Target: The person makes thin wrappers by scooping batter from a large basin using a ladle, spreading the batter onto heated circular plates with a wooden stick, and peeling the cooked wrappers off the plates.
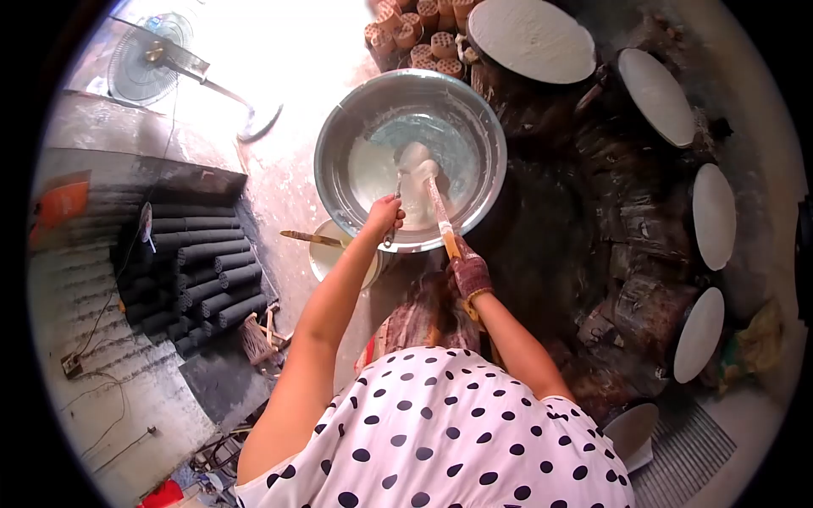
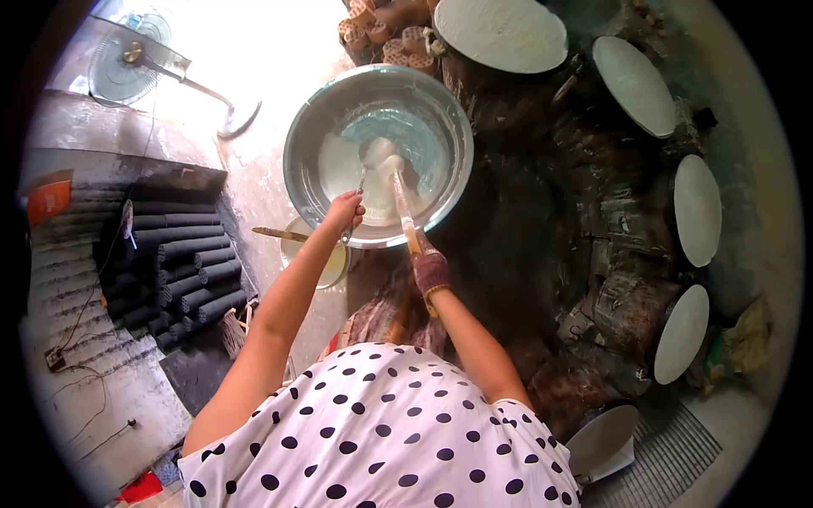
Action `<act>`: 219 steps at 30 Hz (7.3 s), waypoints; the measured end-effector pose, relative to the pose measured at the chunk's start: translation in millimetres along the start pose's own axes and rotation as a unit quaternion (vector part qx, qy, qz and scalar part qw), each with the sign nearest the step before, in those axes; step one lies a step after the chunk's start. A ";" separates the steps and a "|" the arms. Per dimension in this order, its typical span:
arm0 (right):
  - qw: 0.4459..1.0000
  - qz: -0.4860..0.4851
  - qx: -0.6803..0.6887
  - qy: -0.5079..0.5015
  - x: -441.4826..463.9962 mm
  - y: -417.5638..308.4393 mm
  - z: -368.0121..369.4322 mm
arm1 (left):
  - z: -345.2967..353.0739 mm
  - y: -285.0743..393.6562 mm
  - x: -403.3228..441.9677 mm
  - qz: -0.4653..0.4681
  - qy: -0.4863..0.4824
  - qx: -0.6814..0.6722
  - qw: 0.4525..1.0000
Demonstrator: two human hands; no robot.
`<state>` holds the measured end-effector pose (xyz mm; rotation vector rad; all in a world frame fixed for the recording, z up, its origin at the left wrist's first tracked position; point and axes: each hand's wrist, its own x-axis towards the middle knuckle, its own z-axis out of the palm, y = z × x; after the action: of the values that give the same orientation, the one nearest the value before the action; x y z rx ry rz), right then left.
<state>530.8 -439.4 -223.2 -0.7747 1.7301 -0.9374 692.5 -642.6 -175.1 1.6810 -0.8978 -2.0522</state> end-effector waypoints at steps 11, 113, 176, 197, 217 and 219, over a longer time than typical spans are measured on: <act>0.925 0.318 0.173 -0.116 35.2 -61.5 -34.7 | -48.3 -13.6 102.7 0.000 0.012 0.231 0.973; 0.450 0.637 0.117 0.615 -479.7 291.7 -349.7 | 787.8 -462.9 -478.7 0.385 -0.735 0.558 0.027; 0.517 0.391 0.163 0.744 -589.8 298.7 -364.3 | 677.8 -201.4 -350.6 -0.232 -0.638 0.449 0.581; 0.596 0.474 0.169 0.626 -593.3 238.1 -399.2 | 672.0 -208.1 -335.9 -0.248 -0.607 0.458 0.601; 0.572 0.463 0.194 0.648 -646.0 253.8 -404.2 | 649.6 -208.0 -326.8 -0.224 -0.546 0.480 0.650; 0.597 0.471 0.123 0.638 -622.9 313.7 -388.7 | 643.0 -205.4 -337.9 -0.215 -0.527 0.478 0.669</act>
<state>334.6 328.4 -126.4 1.3674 2.5468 -0.8788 182.6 -116.7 7.0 0.7833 -2.4817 -3.2549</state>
